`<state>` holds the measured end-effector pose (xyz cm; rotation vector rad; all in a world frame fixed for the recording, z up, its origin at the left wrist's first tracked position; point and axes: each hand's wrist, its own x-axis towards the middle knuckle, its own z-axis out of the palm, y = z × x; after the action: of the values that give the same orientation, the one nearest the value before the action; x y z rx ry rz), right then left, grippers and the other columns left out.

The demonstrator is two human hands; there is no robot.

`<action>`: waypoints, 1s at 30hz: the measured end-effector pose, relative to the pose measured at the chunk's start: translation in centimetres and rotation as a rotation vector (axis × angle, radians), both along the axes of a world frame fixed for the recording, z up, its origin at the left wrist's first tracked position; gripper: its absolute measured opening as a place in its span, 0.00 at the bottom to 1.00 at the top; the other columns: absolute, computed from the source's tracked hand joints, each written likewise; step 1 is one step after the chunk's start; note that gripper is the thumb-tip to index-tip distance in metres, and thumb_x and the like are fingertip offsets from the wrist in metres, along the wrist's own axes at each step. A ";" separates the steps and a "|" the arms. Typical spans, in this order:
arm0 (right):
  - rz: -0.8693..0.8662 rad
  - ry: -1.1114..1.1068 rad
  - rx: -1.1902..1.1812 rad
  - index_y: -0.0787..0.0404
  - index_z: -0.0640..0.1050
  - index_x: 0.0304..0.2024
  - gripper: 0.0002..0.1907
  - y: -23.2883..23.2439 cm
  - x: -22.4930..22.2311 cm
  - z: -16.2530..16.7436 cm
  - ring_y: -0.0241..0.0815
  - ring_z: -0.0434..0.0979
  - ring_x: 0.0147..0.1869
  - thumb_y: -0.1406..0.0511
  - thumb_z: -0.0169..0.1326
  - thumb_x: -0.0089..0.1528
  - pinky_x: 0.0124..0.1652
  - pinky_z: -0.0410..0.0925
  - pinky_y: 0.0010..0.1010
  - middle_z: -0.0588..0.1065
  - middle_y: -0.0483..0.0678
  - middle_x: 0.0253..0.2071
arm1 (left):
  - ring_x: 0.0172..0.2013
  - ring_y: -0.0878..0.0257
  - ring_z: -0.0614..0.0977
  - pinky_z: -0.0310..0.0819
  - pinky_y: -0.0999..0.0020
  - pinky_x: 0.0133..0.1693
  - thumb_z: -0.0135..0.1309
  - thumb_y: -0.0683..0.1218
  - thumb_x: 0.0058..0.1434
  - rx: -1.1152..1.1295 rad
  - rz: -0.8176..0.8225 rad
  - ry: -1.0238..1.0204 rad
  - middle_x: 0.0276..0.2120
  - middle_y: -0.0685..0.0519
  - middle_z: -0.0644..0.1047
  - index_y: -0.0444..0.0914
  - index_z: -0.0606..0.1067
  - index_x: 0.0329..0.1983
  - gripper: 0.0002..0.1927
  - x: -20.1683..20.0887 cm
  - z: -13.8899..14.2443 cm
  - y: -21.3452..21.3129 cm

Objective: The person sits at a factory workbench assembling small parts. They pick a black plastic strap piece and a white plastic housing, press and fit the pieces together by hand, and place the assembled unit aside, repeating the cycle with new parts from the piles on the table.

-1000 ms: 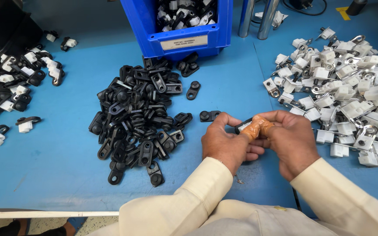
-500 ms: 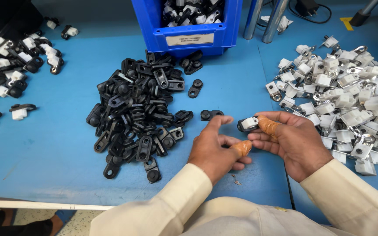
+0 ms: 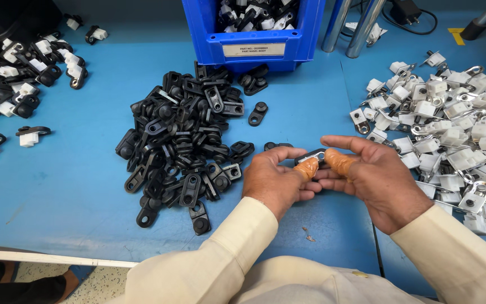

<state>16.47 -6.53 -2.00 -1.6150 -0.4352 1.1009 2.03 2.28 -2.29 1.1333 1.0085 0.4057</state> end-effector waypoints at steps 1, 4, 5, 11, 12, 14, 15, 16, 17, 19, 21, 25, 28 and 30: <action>-0.004 -0.030 0.011 0.64 0.78 0.53 0.15 0.1 0.0 -0.2 0.40 0.82 0.37 0.68 0.52 0.64 0.39 0.76 0.31 0.81 0.53 0.39 | 0.29 0.61 0.88 0.86 0.74 0.30 0.53 0.32 0.59 0.028 -0.003 0.017 0.34 0.46 0.84 0.36 0.78 0.54 0.20 0.0 0.1 -0.1; -0.033 -0.099 0.049 0.70 0.79 0.49 0.12 0.5 -0.3 -1.1 0.42 0.82 0.34 0.68 0.53 0.65 0.36 0.76 0.33 0.81 0.54 0.35 | 0.28 0.62 0.88 0.84 0.74 0.28 0.54 0.31 0.58 0.141 -0.039 0.094 0.31 0.46 0.84 0.36 0.79 0.52 0.19 0.1 0.5 -0.4; -0.052 -0.105 0.068 0.70 0.79 0.48 0.12 0.6 -0.5 -1.3 0.42 0.81 0.33 0.68 0.53 0.65 0.35 0.76 0.32 0.81 0.54 0.35 | 0.28 0.63 0.88 0.84 0.74 0.28 0.54 0.31 0.57 0.161 -0.036 0.103 0.31 0.46 0.84 0.36 0.79 0.52 0.20 0.1 0.6 -0.5; -0.071 0.093 0.069 0.68 0.78 0.47 0.17 0.2 -0.6 -1.6 0.44 0.82 0.31 0.60 0.47 0.70 0.33 0.76 0.32 0.79 0.55 0.33 | 0.27 0.63 0.88 0.84 0.75 0.27 0.55 0.32 0.57 0.210 -0.033 0.133 0.30 0.46 0.84 0.36 0.79 0.52 0.19 -0.4 1.2 -0.5; -0.042 0.126 0.098 0.66 0.79 0.45 0.17 0.2 -0.6 -1.5 0.41 0.82 0.30 0.59 0.47 0.68 0.33 0.77 0.30 0.79 0.53 0.32 | 0.27 0.63 0.88 0.84 0.75 0.27 0.55 0.32 0.57 0.203 -0.026 0.131 0.30 0.46 0.84 0.36 0.79 0.52 0.19 -0.5 1.3 -0.5; -0.023 0.020 0.071 0.67 0.79 0.46 0.13 0.5 -0.7 -1.5 0.42 0.81 0.30 0.63 0.51 0.66 0.33 0.76 0.31 0.80 0.54 0.33 | 0.26 0.63 0.87 0.84 0.74 0.27 0.55 0.32 0.57 0.202 -0.026 0.125 0.30 0.46 0.84 0.36 0.78 0.52 0.19 -0.6 1.6 -0.5; -0.015 -0.032 0.058 0.67 0.79 0.46 0.11 0.6 -0.8 -1.4 0.42 0.81 0.30 0.66 0.53 0.65 0.33 0.75 0.31 0.81 0.54 0.33 | 0.26 0.63 0.87 0.84 0.74 0.27 0.55 0.32 0.57 0.207 -0.035 0.122 0.30 0.46 0.84 0.35 0.79 0.52 0.19 -0.6 1.7 -0.5; -0.033 -0.070 0.064 0.69 0.78 0.45 0.11 0.7 -1.0 -1.5 0.44 0.81 0.29 0.66 0.53 0.65 0.32 0.76 0.32 0.80 0.55 0.32 | 0.25 0.63 0.87 0.84 0.74 0.27 0.54 0.31 0.57 0.213 -0.043 0.120 0.30 0.47 0.84 0.35 0.79 0.52 0.19 -0.6 1.8 -0.5; -0.051 -0.107 0.070 0.70 0.77 0.44 0.12 0.9 -1.3 -1.6 0.46 0.81 0.28 0.66 0.53 0.65 0.31 0.76 0.34 0.80 0.57 0.31 | 0.25 0.64 0.87 0.83 0.74 0.27 0.55 0.32 0.56 0.226 -0.037 0.145 0.29 0.47 0.84 0.35 0.79 0.52 0.19 -0.5 2.0 -0.5; -0.119 -0.109 0.056 0.72 0.76 0.43 0.13 1.3 -1.8 -1.8 0.47 0.80 0.27 0.65 0.52 0.67 0.30 0.76 0.35 0.79 0.57 0.30 | 0.24 0.64 0.86 0.82 0.74 0.26 0.56 0.32 0.56 0.249 -0.029 0.193 0.28 0.47 0.84 0.36 0.80 0.51 0.19 -0.4 2.1 -0.6; -0.213 -0.037 0.021 0.72 0.74 0.43 0.16 1.7 -2.1 -1.9 0.46 0.79 0.26 0.62 0.51 0.69 0.30 0.75 0.36 0.79 0.56 0.30 | 0.24 0.64 0.86 0.82 0.73 0.27 0.60 0.35 0.56 0.327 -0.054 0.227 0.27 0.47 0.84 0.36 0.81 0.50 0.17 -0.5 2.1 -0.6; -0.123 0.051 -0.005 0.69 0.76 0.45 0.15 1.4 -1.3 -1.6 0.44 0.79 0.27 0.61 0.48 0.69 0.29 0.74 0.33 0.78 0.55 0.30 | 0.25 0.65 0.87 0.84 0.73 0.27 0.58 0.35 0.58 0.269 -0.083 0.157 0.29 0.48 0.85 0.37 0.78 0.55 0.20 -0.9 1.5 -0.4; -0.073 0.062 0.028 0.66 0.78 0.48 0.11 1.2 -0.7 -1.5 0.39 0.79 0.30 0.65 0.50 0.68 0.31 0.74 0.29 0.79 0.52 0.33 | 0.28 0.68 0.87 0.84 0.77 0.30 0.58 0.32 0.56 0.340 -0.172 0.060 0.33 0.49 0.85 0.45 0.66 0.69 0.37 -1.7 1.0 -0.1; -0.088 0.110 0.007 0.67 0.78 0.48 0.11 1.5 -0.3 -1.3 0.39 0.79 0.32 0.65 0.49 0.68 0.32 0.74 0.28 0.79 0.52 0.35 | 0.27 0.67 0.87 0.85 0.75 0.28 0.56 0.32 0.56 0.350 -0.139 0.054 0.33 0.49 0.84 0.40 0.72 0.60 0.27 -1.4 1.0 0.0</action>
<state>16.14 -5.02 -3.27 -1.5449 -0.2925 1.1144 0.59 2.29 -1.32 1.5266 0.9206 0.4526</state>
